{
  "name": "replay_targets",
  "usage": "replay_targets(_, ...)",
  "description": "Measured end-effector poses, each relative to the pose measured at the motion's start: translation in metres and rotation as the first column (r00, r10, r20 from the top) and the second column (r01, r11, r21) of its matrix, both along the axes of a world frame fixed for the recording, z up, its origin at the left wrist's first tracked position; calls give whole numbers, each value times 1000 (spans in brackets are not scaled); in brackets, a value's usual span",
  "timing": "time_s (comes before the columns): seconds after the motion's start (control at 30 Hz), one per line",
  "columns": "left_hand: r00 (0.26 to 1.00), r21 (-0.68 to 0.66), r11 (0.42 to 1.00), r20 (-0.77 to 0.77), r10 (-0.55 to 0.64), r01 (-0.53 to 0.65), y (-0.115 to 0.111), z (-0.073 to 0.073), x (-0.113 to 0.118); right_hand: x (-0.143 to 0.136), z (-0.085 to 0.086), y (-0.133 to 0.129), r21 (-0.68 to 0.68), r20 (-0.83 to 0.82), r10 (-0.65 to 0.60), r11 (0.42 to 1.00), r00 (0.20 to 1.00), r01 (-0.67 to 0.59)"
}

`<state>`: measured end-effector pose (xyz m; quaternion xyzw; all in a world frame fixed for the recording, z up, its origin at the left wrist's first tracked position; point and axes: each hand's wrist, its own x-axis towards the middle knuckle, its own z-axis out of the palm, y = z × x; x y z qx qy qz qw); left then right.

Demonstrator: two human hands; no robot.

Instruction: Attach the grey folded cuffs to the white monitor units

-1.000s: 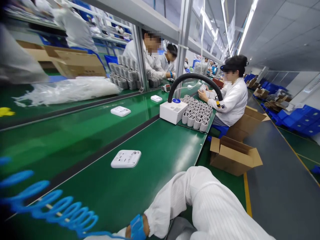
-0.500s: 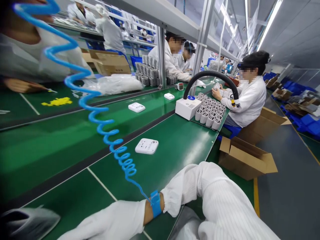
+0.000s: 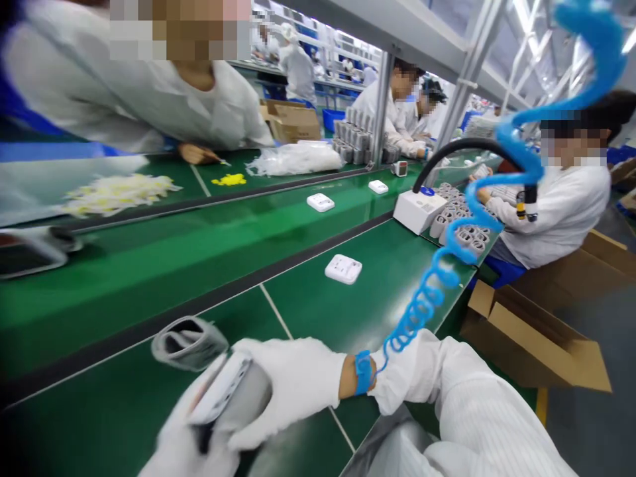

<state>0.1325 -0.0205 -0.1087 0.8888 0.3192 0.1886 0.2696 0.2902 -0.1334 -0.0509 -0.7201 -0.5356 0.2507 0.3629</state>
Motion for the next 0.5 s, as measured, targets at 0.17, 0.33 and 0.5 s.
replay_targets(0.17,925,86,991,358,-124,100,-20,2,16,23,8,2,101,-14,-227,969,974,227)
replay_targets(0.33,853,241,946,424,-305,219,-19,-8,17,97,26,80,196,-15,-490,853,872,483)
replay_targets(0.5,824,308,906,401,-401,292,-22,-24,19,126,50,202,103,133,-428,903,894,417)
